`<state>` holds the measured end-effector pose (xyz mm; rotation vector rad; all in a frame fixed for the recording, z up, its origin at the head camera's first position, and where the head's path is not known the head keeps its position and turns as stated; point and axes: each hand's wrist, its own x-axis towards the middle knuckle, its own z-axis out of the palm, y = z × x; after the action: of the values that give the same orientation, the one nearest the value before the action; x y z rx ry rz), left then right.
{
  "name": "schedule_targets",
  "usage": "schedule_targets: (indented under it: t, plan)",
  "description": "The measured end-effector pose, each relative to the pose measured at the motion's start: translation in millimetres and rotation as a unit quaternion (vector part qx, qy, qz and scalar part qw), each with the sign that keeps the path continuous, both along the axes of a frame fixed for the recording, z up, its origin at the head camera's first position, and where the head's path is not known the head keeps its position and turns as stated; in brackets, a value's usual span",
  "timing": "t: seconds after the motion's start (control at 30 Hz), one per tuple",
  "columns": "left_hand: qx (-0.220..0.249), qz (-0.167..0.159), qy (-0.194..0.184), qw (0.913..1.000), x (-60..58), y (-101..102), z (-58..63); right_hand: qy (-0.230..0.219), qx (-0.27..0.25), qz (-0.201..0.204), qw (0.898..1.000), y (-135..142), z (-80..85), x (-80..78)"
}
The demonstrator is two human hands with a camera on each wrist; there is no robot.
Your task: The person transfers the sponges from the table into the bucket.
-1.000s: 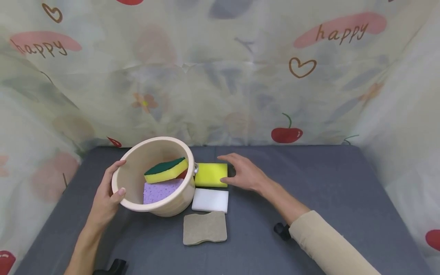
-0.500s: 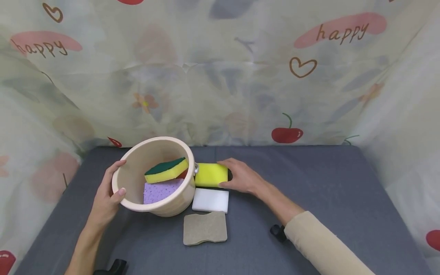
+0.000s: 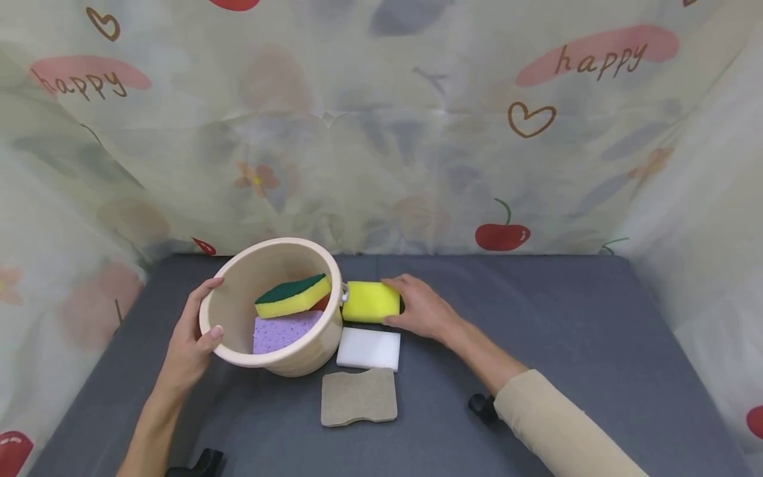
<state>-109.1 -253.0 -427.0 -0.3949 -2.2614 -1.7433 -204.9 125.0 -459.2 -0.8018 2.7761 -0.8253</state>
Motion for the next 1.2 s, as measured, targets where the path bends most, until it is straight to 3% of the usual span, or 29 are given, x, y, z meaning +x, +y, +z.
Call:
schedule_targets:
  t: [0.7, 1.2]
  plan:
    - [0.008, -0.002, 0.002, 1.0000, -1.1, 0.2, -0.4, 0.029, -0.043, -0.061, 0.997, 27.9, 35.6, 5.2]
    - [0.010, -0.006, 0.004, 0.9999, -0.7, 0.1, -0.6, 0.070, -0.054, -0.052, 0.995, 35.7, 67.0, 6.2]
